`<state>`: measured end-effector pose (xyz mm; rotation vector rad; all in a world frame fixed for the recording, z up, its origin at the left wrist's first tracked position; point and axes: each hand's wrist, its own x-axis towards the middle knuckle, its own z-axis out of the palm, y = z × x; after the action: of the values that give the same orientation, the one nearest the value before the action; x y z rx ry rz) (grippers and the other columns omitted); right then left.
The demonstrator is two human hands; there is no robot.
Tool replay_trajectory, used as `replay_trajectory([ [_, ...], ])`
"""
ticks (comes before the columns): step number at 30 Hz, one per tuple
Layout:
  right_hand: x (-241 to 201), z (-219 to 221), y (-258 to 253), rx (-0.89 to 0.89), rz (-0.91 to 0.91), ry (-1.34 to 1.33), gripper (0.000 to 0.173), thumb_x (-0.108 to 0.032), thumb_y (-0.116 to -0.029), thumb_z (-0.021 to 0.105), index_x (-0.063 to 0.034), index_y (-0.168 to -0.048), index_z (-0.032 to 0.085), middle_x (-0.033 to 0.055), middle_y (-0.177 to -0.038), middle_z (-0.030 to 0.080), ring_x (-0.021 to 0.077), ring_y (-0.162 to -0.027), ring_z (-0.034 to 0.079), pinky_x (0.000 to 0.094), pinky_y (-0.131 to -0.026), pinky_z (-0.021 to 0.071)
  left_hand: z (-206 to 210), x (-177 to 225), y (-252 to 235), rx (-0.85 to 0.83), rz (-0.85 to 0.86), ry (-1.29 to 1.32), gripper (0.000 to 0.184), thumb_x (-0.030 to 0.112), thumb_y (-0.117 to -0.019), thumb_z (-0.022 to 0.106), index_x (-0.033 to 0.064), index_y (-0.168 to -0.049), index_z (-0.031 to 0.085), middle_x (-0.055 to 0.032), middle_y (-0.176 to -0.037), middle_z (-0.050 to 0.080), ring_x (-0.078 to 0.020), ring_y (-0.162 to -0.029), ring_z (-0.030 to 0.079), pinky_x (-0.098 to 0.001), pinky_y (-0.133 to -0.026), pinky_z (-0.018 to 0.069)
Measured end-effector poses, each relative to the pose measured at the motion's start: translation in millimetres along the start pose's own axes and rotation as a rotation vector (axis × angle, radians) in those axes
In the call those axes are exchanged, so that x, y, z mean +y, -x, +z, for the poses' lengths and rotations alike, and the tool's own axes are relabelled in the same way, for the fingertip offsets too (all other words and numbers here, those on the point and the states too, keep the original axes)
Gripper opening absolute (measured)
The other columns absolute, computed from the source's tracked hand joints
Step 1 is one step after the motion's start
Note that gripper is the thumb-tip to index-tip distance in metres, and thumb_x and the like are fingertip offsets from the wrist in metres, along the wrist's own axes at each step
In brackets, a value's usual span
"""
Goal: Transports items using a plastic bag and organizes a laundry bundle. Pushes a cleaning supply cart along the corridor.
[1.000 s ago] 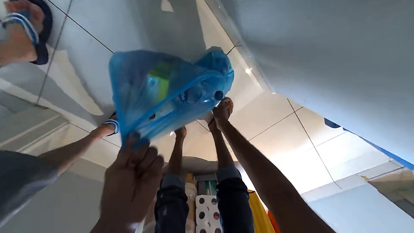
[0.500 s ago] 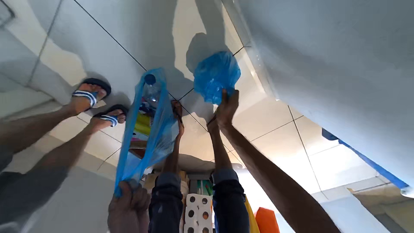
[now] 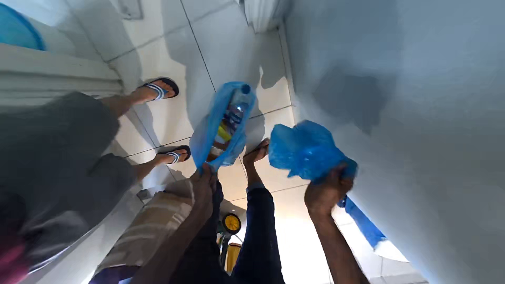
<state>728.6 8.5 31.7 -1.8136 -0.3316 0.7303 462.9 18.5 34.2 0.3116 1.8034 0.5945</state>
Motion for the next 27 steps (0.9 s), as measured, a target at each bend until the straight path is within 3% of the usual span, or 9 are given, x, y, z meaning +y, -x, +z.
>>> replay_trajectory([
  [3, -106.9, -20.8, 27.2, -0.029, -0.043, -0.133, 0.02, -0.008, -0.1092, 0.036, -0.0117, -0.116, 0.054, -0.0073, -0.095, 0.066, 0.0053, -0.092, 0.067, 0.0297, -0.084, 0.0596, 9.2, 31.4, 39.1, -0.037, 0.033, 0.045, 0.036, 0.03, -0.1119, 0.04, 0.0103, -0.087, 0.056, 0.0058, -0.056, 0.046, -0.0043, -0.045, 0.042, -0.0198, -0.044, 0.0386],
  [6, -184.3, -40.5, 65.6, -0.187, 0.173, -0.331, 0.029, -0.027, -0.1112, 0.026, -0.0181, -0.13, 0.046, -0.005, -0.107, 0.065, 0.0077, -0.101, 0.066, 0.0328, -0.087, 0.0594, 15.3, 62.2, 84.2, -0.142, 0.086, 0.057, 0.035, 0.035, -0.1108, 0.043, 0.0113, -0.091, 0.06, 0.0042, -0.057, 0.045, -0.0062, -0.046, 0.041, -0.0214, -0.045, 0.0386],
  [10, -252.5, -41.2, 109.8, -0.384, 0.346, -0.692, 0.031, -0.035, -0.1103, 0.037, -0.021, -0.105, 0.064, -0.0021, -0.094, 0.073, 0.0092, -0.091, 0.072, 0.0329, -0.078, 0.0629, 16.3, 108.7, 152.6, -0.257, 0.164, 0.055, 0.036, 0.037, -0.11, 0.045, 0.0143, -0.086, 0.06, 0.0054, -0.057, 0.043, -0.0059, -0.046, 0.039, -0.0212, -0.046, 0.038],
  [13, -253.8, -30.2, 112.4, -0.439, 0.351, -0.656, 0.031, -0.038, -0.1109, 0.034, -0.0234, -0.11, 0.062, -0.0044, -0.097, 0.07, 0.0074, -0.094, 0.069, 0.032, -0.08, 0.0604, 0.8, 145.0, 201.7, -0.362, 0.234, 0.084, 0.036, 0.038, -0.1101, 0.044, 0.0158, -0.086, 0.059, 0.0063, -0.056, 0.041, -0.0043, -0.044, 0.037, -0.0182, -0.044, 0.037],
  [16, -204.0, -30.2, 99.3, -0.55, 0.206, -0.23, 0.045, -0.039, -0.1109, 0.037, -0.0253, -0.154, 0.037, -0.0007, -0.142, 0.056, 0.0128, -0.125, 0.058, 0.0409, -0.1, 0.0537, -15.9, 166.6, 243.9, -0.504, 0.287, 0.131, 0.038, 0.044, -0.1098, 0.042, 0.018, -0.086, 0.057, 0.0066, -0.054, 0.035, -0.004, -0.042, 0.031, -0.0175, -0.042, 0.0309],
  [17, -194.6, -29.9, 94.9, -0.632, 0.202, -0.112, 0.051, -0.041, -0.1108, 0.037, -0.0253, -0.159, 0.031, 0.002, -0.149, 0.052, 0.0161, -0.129, 0.056, 0.0444, -0.102, 0.0524, -18.3, 174.0, 251.5, -0.541, 0.311, 0.137, 0.038, 0.045, -0.1095, 0.042, 0.0183, -0.087, 0.057, 0.0064, -0.054, 0.034, -0.0039, -0.042, 0.031, -0.0174, -0.042, 0.0305],
  [20, -197.3, -31.7, 98.7, -0.857, 0.167, 0.122, 0.047, -0.02, -0.1088, 0.041, -0.0153, -0.155, 0.038, 0.0121, -0.147, 0.054, 0.0234, -0.125, 0.059, 0.049, -0.099, 0.0527, -21.1, 187.6, 271.0, -0.603, 0.37, 0.06, 0.037, 0.046, -0.1089, 0.043, 0.0198, -0.086, 0.056, 0.006, -0.055, 0.034, -0.0038, -0.042, 0.03, -0.017, -0.042, 0.0291],
  [23, -228.6, -30.4, 105.0, -1.013, 0.218, 0.209, 0.037, -0.012, -0.1036, 0.052, -0.0035, -0.139, 0.051, 0.0158, -0.124, 0.065, 0.0217, -0.107, 0.066, 0.0443, -0.09, 0.057, -18.8, 193.0, 293.9, -0.645, 0.396, -0.126, 0.038, 0.044, -0.1083, 0.046, 0.018, -0.083, 0.055, 0.0049, -0.054, 0.032, -0.0042, -0.04, 0.026, -0.0172, -0.039, 0.0238],
  [27, -267.2, -30.4, 116.5, -1.209, 0.084, 0.257, 0.038, -0.011, -0.1065, 0.048, 0.0008, -0.142, 0.049, 0.0158, -0.132, 0.062, 0.0158, -0.118, 0.061, 0.0343, -0.102, 0.0518, -25.1, 198.4, 312.1, -0.745, 0.483, -0.356, 0.037, 0.042, -0.1088, 0.046, 0.0179, -0.083, 0.057, 0.0053, -0.057, 0.037, -0.0046, -0.043, 0.029, -0.0174, -0.041, 0.026],
])
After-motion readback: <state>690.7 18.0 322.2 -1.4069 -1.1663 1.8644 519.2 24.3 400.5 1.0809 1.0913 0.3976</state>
